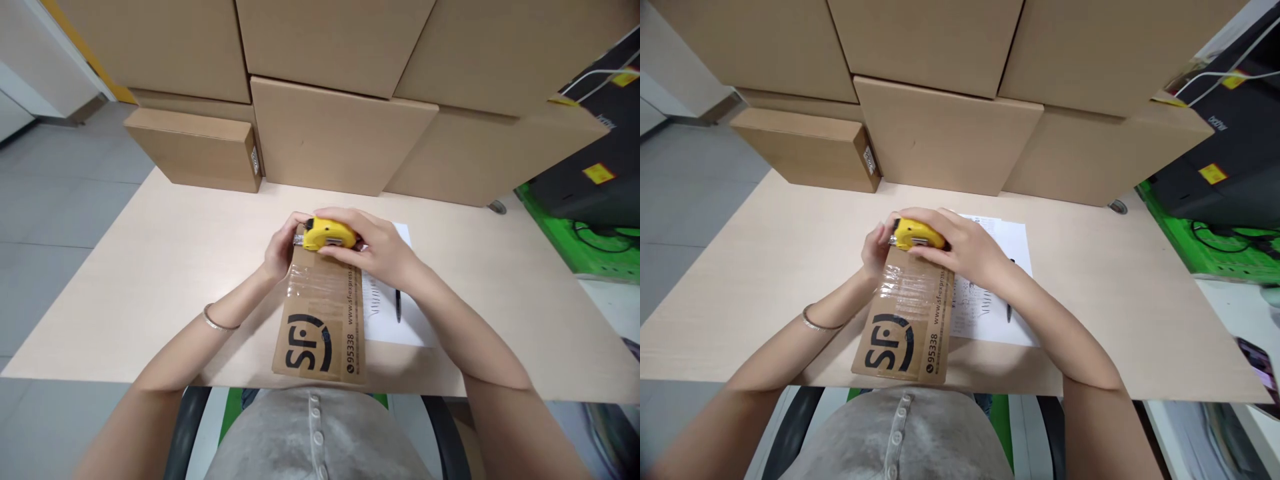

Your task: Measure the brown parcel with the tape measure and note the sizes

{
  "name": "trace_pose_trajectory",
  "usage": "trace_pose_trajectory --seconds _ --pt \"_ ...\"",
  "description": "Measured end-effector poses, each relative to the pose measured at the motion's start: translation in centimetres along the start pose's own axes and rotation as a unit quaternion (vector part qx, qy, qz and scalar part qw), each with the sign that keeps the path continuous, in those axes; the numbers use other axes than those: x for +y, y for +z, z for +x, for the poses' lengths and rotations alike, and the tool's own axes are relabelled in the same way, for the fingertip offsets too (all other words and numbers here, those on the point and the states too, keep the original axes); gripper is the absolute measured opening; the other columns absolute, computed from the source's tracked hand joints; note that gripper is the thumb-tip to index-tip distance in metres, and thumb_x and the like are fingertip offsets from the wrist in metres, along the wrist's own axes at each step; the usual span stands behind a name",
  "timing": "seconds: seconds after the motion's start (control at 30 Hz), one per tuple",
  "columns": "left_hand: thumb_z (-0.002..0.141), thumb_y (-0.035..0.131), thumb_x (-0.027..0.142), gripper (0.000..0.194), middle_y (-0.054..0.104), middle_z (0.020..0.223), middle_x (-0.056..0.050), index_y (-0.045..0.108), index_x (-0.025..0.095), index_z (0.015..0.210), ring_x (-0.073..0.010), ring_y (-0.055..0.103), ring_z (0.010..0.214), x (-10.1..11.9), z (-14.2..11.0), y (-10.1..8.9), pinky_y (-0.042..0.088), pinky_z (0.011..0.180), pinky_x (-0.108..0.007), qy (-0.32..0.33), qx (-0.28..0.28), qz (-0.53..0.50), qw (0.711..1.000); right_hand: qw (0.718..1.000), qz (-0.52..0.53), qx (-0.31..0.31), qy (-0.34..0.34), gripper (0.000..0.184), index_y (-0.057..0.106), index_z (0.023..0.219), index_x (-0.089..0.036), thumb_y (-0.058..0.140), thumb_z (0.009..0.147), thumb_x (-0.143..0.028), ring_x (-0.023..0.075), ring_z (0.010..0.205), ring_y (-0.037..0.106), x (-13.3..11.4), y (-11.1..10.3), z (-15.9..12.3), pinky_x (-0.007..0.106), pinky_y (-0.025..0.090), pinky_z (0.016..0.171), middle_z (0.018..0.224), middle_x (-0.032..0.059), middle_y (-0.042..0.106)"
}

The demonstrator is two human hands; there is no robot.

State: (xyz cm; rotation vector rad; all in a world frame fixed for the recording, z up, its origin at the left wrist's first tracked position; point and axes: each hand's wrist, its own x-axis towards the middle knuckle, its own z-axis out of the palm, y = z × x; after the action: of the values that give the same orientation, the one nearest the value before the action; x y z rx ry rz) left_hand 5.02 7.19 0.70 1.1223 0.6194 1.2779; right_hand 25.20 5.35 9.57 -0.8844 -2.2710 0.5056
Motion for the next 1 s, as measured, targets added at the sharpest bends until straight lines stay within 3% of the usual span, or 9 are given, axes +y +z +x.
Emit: trace_pose_trajectory --seconds 0.1,0.23,0.37,0.47,0.6,0.73,0.87,0.93,1.0 --pt "0.084 0.066 0.054 0.030 0.070 0.104 -0.005 0.074 0.027 0.095 -0.0288 0.063 0.108 -0.2 0.5 -0.8 0.049 0.103 -0.046 0.048 -0.022 0.035 0.998 0.999 -0.016 0.023 0.029 0.048 0.062 0.144 -0.037 0.074 0.097 -0.035 0.0264 0.117 0.074 0.8 -2.1 -2.8 0.040 0.061 0.095 0.141 0.0032 0.073" --pt "0.084 0.067 0.049 0.025 0.067 0.106 -0.005 0.076 0.029 0.096 -0.0279 0.061 0.106 -0.4 0.7 -1.1 0.050 0.096 -0.044 0.035 -0.042 0.030 0.998 0.995 -0.026 0.064 0.076 0.052 0.064 0.143 -0.038 0.079 0.094 -0.030 0.0235 0.105 0.076 2.0 -4.0 -6.5 0.031 0.060 0.070 0.135 0.0035 0.075" --pt "0.084 0.068 0.050 0.026 0.067 0.106 -0.004 0.075 0.030 0.098 -0.0272 0.061 0.102 -0.5 0.6 -1.1 0.051 0.089 -0.043 0.032 -0.048 0.031 0.998 0.991 -0.030 0.080 0.102 0.053 0.064 0.144 -0.038 0.079 0.094 -0.031 0.0217 0.099 0.075 2.6 -4.0 -7.8 0.030 0.058 0.068 0.128 0.0034 0.076" --pt "0.083 0.070 0.053 0.027 0.067 0.105 -0.004 0.075 0.030 0.096 -0.0271 0.062 0.101 -0.3 0.6 -1.0 0.052 0.086 -0.042 0.036 -0.050 0.035 0.997 0.991 -0.035 0.077 0.101 0.051 0.066 0.143 -0.037 0.079 0.094 -0.033 0.0210 0.095 0.074 2.4 -3.9 -7.5 0.031 0.058 0.069 0.125 0.0035 0.076" --pt "0.083 0.070 0.054 0.028 0.066 0.106 -0.004 0.074 0.029 0.095 -0.0275 0.061 0.104 0.1 0.5 -0.9 0.052 0.092 -0.043 0.032 -0.049 0.052 0.997 0.991 -0.038 0.048 0.118 0.049 0.069 0.139 -0.035 0.080 0.092 -0.038 0.0216 0.094 0.074 1.4 -5.4 -6.8 0.032 0.059 0.069 0.130 0.0050 0.075" --pt "0.085 0.066 0.056 0.031 0.066 0.107 -0.005 0.074 0.029 0.096 -0.0286 0.061 0.107 0.1 0.4 -0.8 0.050 0.099 -0.046 0.044 -0.040 0.065 0.996 0.986 -0.054 0.030 0.154 0.064 0.063 0.146 -0.033 0.082 0.088 -0.051 0.0231 0.082 0.072 0.0 -6.1 -5.1 0.038 0.058 0.068 0.121 0.0065 0.077" --pt "0.092 0.053 0.068 0.046 0.072 0.112 -0.007 0.077 0.029 0.100 -0.0310 0.063 0.118 -0.1 0.6 -1.0 0.044 0.113 -0.050 0.045 -0.038 0.078 0.995 0.995 -0.033 -0.022 0.095 0.047 0.068 0.133 -0.029 0.077 0.092 -0.049 0.0291 0.100 0.073 -0.8 -3.6 -1.6 0.044 0.059 0.086 0.125 0.0072 0.077" --pt "0.096 0.042 0.075 0.060 0.072 0.128 -0.008 0.076 0.029 0.114 -0.0327 0.060 0.130 0.0 0.3 -1.4 0.040 0.120 -0.051 0.044 -0.050 0.104 0.992 0.997 -0.002 -0.052 0.051 0.037 0.067 0.127 -0.028 0.075 0.094 -0.043 0.0295 0.106 0.073 -0.9 -1.8 0.0 0.044 0.058 0.091 0.126 0.0071 0.076" --pt "0.098 0.035 0.077 0.069 0.064 0.148 -0.008 0.069 0.031 0.136 -0.0334 0.051 0.144 0.4 -0.9 -2.0 0.034 0.125 -0.052 0.085 -0.049 0.170 0.981 0.998 0.027 -0.054 0.022 0.034 0.065 0.124 -0.028 0.074 0.094 -0.041 0.0295 0.109 0.071 -0.8 -0.4 0.8 0.045 0.057 0.093 0.125 0.0075 0.075"
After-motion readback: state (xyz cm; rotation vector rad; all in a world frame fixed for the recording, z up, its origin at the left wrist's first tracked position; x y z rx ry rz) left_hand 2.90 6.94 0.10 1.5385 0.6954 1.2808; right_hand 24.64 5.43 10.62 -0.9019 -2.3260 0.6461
